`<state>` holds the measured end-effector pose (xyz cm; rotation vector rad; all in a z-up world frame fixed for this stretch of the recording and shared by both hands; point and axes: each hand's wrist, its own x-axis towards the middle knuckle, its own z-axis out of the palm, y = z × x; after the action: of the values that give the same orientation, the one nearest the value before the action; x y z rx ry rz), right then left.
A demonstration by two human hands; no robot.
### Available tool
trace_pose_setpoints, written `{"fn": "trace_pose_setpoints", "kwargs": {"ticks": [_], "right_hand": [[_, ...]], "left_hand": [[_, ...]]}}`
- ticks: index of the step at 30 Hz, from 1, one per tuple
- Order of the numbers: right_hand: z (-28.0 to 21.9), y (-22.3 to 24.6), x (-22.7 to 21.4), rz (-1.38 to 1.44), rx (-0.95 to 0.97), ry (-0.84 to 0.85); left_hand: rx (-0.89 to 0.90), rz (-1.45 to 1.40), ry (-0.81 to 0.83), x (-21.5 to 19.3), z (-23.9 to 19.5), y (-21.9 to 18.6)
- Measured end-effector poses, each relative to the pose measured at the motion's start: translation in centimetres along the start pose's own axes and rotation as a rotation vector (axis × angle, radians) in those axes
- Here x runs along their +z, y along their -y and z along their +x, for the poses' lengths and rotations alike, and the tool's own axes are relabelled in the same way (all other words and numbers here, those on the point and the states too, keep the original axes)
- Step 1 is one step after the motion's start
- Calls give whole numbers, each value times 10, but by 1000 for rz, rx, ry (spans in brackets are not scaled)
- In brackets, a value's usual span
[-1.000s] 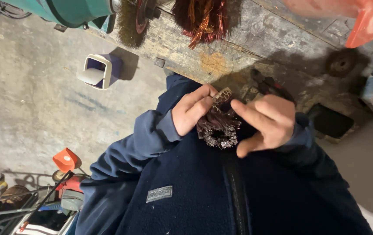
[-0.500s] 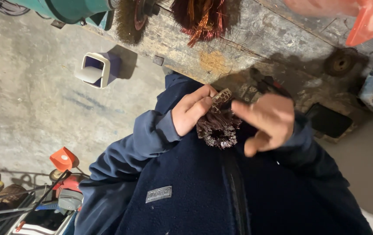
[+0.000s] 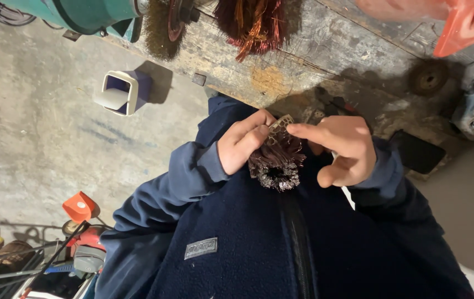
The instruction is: Disassembling electric motors to extract and sort copper wiring for recycling.
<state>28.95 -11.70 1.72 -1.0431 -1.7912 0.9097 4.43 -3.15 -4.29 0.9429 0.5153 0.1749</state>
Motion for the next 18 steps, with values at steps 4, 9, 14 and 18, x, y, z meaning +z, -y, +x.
{"fn": "trace_pose_setpoints", "kwargs": {"ticks": [4,9,14,18], "right_hand": [[2,6,-13,64,-18,37],[-15,-11,1,23,-19,1],[-4,-1,-10,-6,-68,-95],[-12,-14,6,50,-80,-27]], "left_hand": [[3,-35,2,1,0,0],[-9,-18,14,0,1,-5],[2,32,21,-1,0,1],[-1,-4,25,0,1,-3]]}}
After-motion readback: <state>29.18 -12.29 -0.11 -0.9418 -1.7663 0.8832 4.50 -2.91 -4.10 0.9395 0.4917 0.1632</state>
